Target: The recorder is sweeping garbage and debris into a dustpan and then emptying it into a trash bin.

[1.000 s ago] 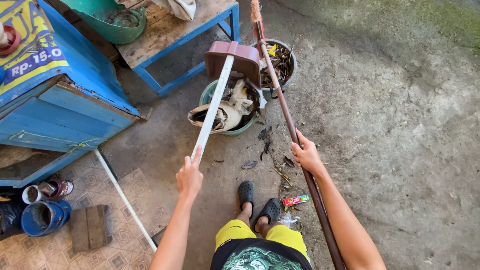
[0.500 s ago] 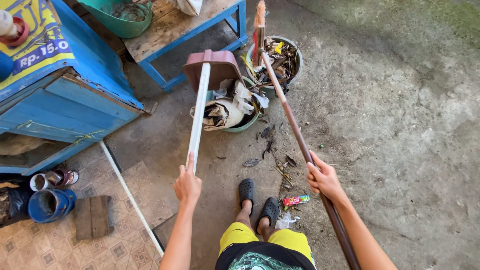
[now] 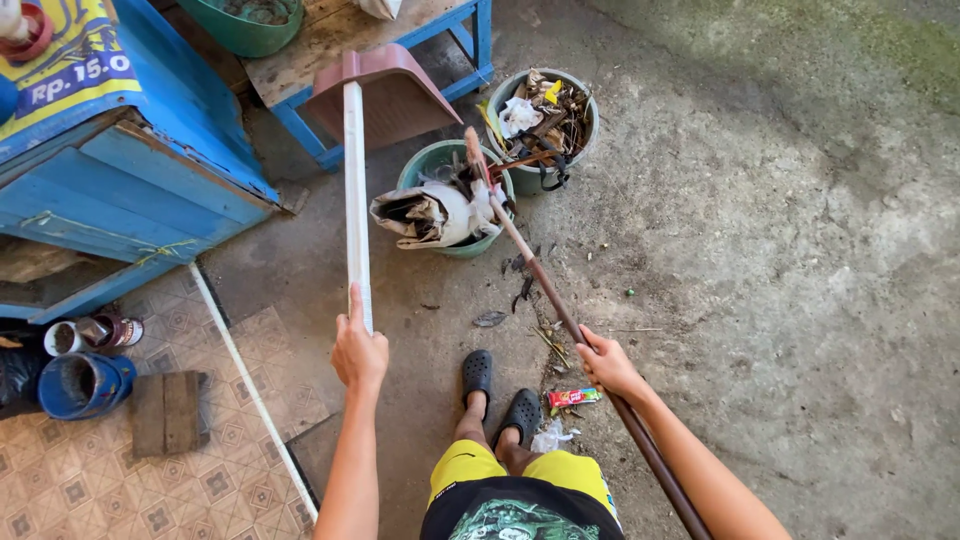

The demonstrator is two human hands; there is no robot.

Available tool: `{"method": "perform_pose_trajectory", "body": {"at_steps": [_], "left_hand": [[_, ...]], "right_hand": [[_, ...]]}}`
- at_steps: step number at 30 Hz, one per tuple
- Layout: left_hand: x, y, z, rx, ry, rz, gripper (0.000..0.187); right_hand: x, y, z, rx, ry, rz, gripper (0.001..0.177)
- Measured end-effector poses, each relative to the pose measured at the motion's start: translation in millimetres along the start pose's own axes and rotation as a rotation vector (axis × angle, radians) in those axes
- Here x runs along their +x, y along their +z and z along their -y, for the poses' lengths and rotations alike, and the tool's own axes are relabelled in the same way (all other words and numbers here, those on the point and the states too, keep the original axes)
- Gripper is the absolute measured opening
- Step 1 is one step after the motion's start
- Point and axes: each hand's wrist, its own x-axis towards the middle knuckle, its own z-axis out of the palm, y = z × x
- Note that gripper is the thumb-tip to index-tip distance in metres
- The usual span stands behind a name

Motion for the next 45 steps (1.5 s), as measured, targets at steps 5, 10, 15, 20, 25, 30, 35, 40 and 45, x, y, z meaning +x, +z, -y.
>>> {"method": "perform_pose_trajectory", "body": {"at_steps": [5, 10, 15, 20, 25, 30, 35, 40, 45], "left_hand": [[-10.5, -2.6, 4.0, -0.033, -0.007, 0.008, 0.098], [-19.6, 1.5, 4.4, -0.094, -0.014, -0.033, 0.098], [-22.6, 2.1, 10.4, -0.165, 0.0, -0.067, 0.097], [-30.9, -1.5, 12.9, -0.432, -0.025, -0.076, 0.1], [-59.7, -27.1, -15.0, -0.607, -0.094, -0.01, 0.1], [-75.5, -18.1, 8.4, -0.738, -0.023, -0.026, 0.098], [-101.8, -56.4, -5.5, -1.106, -0.111, 0.151, 0.098], [-115.6, -68.2, 6.1, -1.357, -0.091, 0.328, 0.093], [-116.7, -56.1, 19.4, -1.529, -0.048, 0.491, 0.086]], "right_hand": [[-47.1, -3.0, 15.5, -0.157, -0.122, -0.04, 0.063], [-67.4, -7.0, 19.1, 0.018, -0.121, -0.026, 0.063], [-86.1, -18.0, 18.0, 0.283, -0.129, 0.07, 0.062], [-110.9, -13.6, 21.7, 0.41, -0.152, 0.063, 0.061], [-111.6, -4.6, 16.8, 0.134, -0.215, -0.052, 0.063], [-118.7, -5.3, 4.5, 0.253, -0.258, -0.006, 0.063], [-137.6, -14.0, 5.8, 0.27, -0.329, -0.084, 0.062], [-137.1, -29.8, -20.1, 0.274, -0.36, -0.179, 0.063], [-133.5, -41.8, -49.6, 0.145, -0.362, -0.336, 0.063]]}}
